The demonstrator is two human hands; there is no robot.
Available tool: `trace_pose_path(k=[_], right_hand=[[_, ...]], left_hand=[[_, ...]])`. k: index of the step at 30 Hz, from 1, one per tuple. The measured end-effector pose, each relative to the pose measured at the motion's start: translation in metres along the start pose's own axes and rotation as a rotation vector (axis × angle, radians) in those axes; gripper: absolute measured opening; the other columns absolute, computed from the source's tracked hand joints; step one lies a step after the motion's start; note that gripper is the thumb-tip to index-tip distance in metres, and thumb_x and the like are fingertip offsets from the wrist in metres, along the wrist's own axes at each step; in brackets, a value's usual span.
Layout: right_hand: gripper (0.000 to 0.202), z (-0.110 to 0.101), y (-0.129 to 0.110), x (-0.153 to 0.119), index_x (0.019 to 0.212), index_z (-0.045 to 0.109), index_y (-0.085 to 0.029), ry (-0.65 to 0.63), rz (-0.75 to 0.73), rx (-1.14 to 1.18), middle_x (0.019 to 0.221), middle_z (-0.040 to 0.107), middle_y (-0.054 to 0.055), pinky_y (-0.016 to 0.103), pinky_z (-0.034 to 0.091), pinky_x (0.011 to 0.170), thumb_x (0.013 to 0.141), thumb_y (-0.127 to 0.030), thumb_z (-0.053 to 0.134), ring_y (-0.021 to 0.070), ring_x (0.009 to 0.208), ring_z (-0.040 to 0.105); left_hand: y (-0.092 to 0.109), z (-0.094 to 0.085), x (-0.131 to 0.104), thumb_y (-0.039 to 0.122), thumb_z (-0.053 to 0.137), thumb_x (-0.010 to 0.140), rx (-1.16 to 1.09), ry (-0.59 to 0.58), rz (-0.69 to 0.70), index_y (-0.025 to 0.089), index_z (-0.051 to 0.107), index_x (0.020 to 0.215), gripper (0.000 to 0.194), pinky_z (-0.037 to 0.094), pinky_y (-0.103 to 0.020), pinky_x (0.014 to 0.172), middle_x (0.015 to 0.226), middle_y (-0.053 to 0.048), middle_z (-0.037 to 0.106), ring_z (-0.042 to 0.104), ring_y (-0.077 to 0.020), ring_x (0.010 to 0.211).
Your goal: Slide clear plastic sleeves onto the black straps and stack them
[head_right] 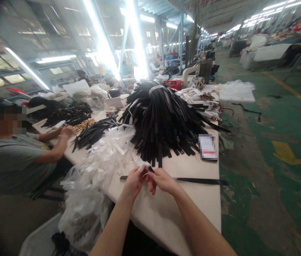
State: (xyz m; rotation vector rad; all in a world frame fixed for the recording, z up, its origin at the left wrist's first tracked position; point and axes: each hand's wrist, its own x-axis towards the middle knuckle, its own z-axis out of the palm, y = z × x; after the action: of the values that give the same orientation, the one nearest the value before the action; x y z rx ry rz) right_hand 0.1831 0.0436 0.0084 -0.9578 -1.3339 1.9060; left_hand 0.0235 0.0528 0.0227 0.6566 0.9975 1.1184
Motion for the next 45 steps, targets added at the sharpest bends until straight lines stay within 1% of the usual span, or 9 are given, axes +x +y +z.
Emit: trace_pose_path(k=[9,13,15,22,28,34,39,42,45], right_hand=[[0.048,0.005,-0.008,-0.007,0.083,0.062,-0.016,-0.019,-0.025,-0.203,0.054,0.067,0.001,0.027,0.048,0.052,0.097,-0.058,0.043,0.0177,0.047,0.064],[0.025,0.004,-0.026,-0.019,0.089,0.068,-0.019,0.245,-0.318,-0.608,0.087,0.076,0.006,0.038,0.049,0.088,0.093,-0.043,0.06,0.0236,0.085,0.07],[0.021,0.005,-0.04,-0.027,0.084,0.068,-0.021,0.362,-0.398,-0.818,0.085,0.075,0.005,0.04,0.043,0.097,0.094,-0.036,0.059,0.0238,0.086,0.067],[0.031,0.042,-0.092,-0.067,0.077,0.065,-0.023,0.487,-0.261,-1.138,0.07,0.068,0.009,0.033,0.031,0.062,0.1,-0.036,0.048,0.0228,0.062,0.059],[0.034,0.078,-0.102,-0.101,0.07,0.064,-0.022,0.417,-0.176,-0.889,0.058,0.065,0.005,0.032,0.031,0.056,0.098,-0.035,0.049,0.0199,0.053,0.057],[0.038,0.09,-0.076,-0.091,0.081,0.062,-0.02,0.35,0.046,-0.543,0.049,0.06,-0.002,0.026,0.033,0.039,0.1,-0.043,0.038,0.0139,0.031,0.049],[0.031,0.096,-0.046,-0.097,0.084,0.063,-0.019,0.284,-0.104,-0.486,0.071,0.073,0.004,0.026,0.05,0.058,0.097,-0.043,0.048,0.0178,0.06,0.07],[0.038,0.097,-0.031,-0.101,0.083,0.061,-0.019,0.273,-0.008,-0.4,0.059,0.068,0.002,0.024,0.043,0.044,0.099,-0.047,0.041,0.0162,0.044,0.062],[0.044,0.096,-0.025,-0.098,0.085,0.058,-0.019,0.296,0.047,-0.278,0.054,0.063,0.0,0.023,0.036,0.036,0.1,-0.053,0.034,0.0151,0.034,0.054]], left_hand=[[0.0,0.006,-0.013,0.038,0.084,0.074,0.122,-0.167,-0.021,0.013,0.071,0.07,0.028,0.037,-0.024,0.048,0.054,0.0,0.058,0.051,-0.0104,0.044],[0.02,0.0,-0.012,0.031,0.088,0.069,-0.074,0.002,0.079,0.014,0.073,0.081,0.025,0.049,-0.025,0.062,0.076,-0.004,0.072,0.065,-0.0141,0.064],[0.036,-0.005,-0.013,0.027,0.089,0.068,-0.21,0.105,0.135,0.016,0.073,0.082,0.024,0.051,-0.024,0.069,0.084,-0.004,0.074,0.068,-0.0135,0.074],[0.057,0.0,-0.034,0.022,0.087,0.073,-0.331,0.069,0.12,0.015,0.075,0.089,0.021,0.052,-0.022,0.07,0.083,-0.003,0.074,0.066,-0.0093,0.07],[0.052,0.001,-0.058,0.023,0.087,0.074,-0.255,-0.049,0.043,0.014,0.075,0.085,0.018,0.052,-0.024,0.072,0.087,-0.006,0.074,0.068,-0.0136,0.076],[0.03,0.0,-0.075,0.027,0.085,0.075,-0.187,-0.184,-0.1,0.011,0.076,0.084,0.021,0.051,-0.027,0.069,0.084,-0.009,0.074,0.066,-0.0154,0.072],[0.031,-0.011,-0.072,0.028,0.086,0.073,-0.237,-0.004,0.023,0.012,0.076,0.082,0.021,0.051,-0.028,0.075,0.085,-0.008,0.074,0.067,-0.0163,0.077],[0.026,-0.013,-0.074,0.029,0.087,0.071,-0.224,0.057,0.053,0.013,0.076,0.082,0.022,0.051,-0.028,0.076,0.087,-0.009,0.075,0.067,-0.0175,0.08],[0.012,-0.006,-0.083,0.032,0.087,0.072,-0.141,-0.039,-0.037,0.011,0.076,0.079,0.025,0.05,-0.026,0.07,0.082,-0.01,0.074,0.065,-0.0164,0.074]])
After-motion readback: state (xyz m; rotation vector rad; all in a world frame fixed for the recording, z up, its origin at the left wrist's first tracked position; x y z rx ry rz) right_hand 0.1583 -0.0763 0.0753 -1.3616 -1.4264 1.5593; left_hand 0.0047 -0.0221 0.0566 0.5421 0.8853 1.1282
